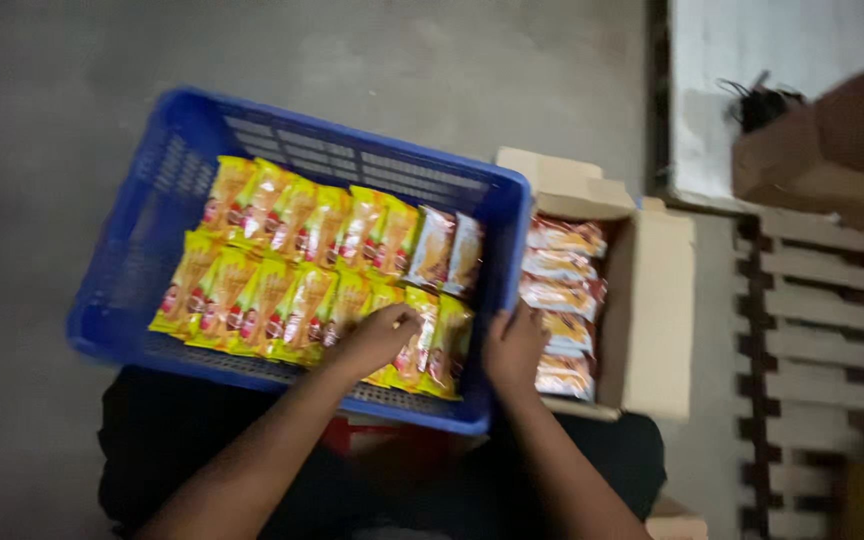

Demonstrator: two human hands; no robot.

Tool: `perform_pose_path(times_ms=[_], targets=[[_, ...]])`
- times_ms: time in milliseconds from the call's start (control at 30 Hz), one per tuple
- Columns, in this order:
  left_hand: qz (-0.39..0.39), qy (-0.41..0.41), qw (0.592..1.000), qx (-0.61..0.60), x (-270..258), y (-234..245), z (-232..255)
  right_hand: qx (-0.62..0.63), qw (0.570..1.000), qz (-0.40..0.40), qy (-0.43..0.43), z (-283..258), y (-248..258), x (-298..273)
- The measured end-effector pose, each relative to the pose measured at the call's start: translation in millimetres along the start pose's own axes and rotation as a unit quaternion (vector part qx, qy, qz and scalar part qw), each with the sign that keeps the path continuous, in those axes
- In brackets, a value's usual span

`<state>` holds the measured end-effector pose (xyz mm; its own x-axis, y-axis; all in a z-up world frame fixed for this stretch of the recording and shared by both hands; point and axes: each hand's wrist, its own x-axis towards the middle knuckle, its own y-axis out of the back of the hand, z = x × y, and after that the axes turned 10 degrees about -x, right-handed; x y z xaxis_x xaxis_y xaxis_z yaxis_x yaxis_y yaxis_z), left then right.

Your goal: The person transfers snack packets from a blue plastic basket into a cardboard box. They handle the packets one by one, arranging them neatly inside the box until it is full, then close the box flaps.

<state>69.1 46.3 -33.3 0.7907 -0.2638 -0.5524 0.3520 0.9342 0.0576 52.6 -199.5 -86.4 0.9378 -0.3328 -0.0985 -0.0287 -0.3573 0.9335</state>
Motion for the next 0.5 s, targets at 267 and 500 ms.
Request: perform_pose_path(times_ms=[267,500], targets=[[0.084,-0.017,0.996,0.032,72,38,38,0.010,0.999,0.032,0.029,-22,32,-8],[0.036,0.089,0.951,0.295,108,23,42,0.008,0.998,0.037,0.051,-20,35,-11]])
